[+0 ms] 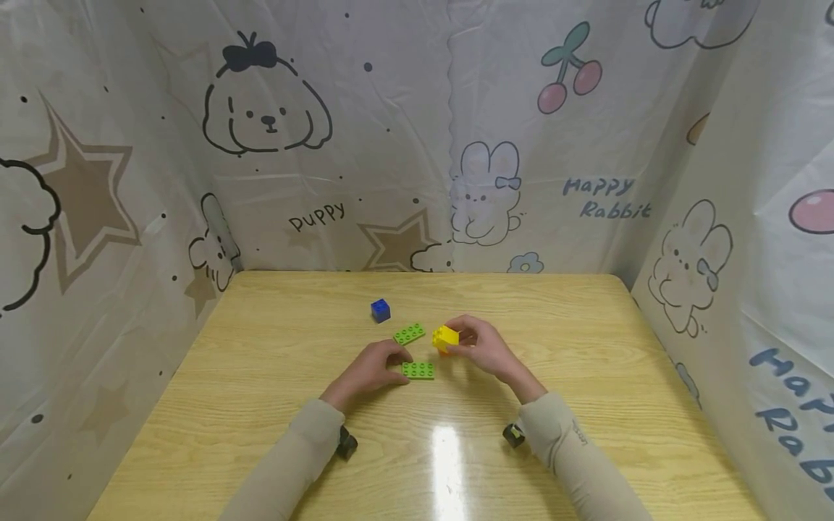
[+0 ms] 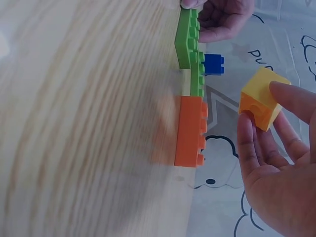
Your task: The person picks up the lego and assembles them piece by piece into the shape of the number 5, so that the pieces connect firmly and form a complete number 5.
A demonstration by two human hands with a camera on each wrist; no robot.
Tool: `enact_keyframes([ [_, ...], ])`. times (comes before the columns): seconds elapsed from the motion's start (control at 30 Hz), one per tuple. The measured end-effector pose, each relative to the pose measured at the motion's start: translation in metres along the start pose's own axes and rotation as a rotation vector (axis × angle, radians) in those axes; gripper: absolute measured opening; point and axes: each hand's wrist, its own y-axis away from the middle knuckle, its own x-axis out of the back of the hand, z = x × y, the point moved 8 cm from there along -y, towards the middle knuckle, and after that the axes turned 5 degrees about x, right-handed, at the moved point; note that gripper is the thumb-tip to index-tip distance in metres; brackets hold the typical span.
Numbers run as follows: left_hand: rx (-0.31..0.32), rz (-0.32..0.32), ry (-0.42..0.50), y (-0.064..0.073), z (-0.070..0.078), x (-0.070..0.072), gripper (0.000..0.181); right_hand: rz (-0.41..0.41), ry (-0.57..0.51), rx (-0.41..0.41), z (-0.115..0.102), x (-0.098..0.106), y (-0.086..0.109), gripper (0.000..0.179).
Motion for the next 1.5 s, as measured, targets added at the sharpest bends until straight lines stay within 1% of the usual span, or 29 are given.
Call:
enact_keyframes([
  [0.2, 0.005, -0.002, 0.009, 0.000, 0.000, 0.000, 0.031, -0.004, 0.006, 0.003, 0.000, -0.003, 0.000, 0.039],
  [0.43, 0.001, -0.005, 0.002, -0.001, 0.000, 0.000, 0.031, -0.005, -0.022, -0.010, -0.001, -0.005, 0.000, 0.038],
  [0.73, -0.010, -0.008, 0.011, -0.001, 0.004, -0.001, 0.029, -0.042, -0.046, 0.040, -0.001, -0.012, -0.001, 0.049],
  [0.97, -0.005, -0.014, 0.012, -0.003, 0.004, -0.001, 0.030, -0.036, -0.074, 0.045, -0.002, -0.013, -0.002, 0.045],
  [1.2, -0.009, -0.013, -0.005, -0.004, 0.004, -0.003, 0.030, -0.043, -0.040, 0.066, -0.004, -0.015, 0.000, 0.040],
  [1.33, -0.016, -0.014, -0.016, -0.004, 0.004, -0.004, 0.031, -0.051, -0.051, 0.064, -0.005, -0.016, 0.001, 0.038],
  [1.5, -0.019, -0.009, -0.008, -0.004, 0.006, -0.003, 0.031, -0.058, -0.048, 0.062, -0.005, -0.016, 0.000, 0.038],
])
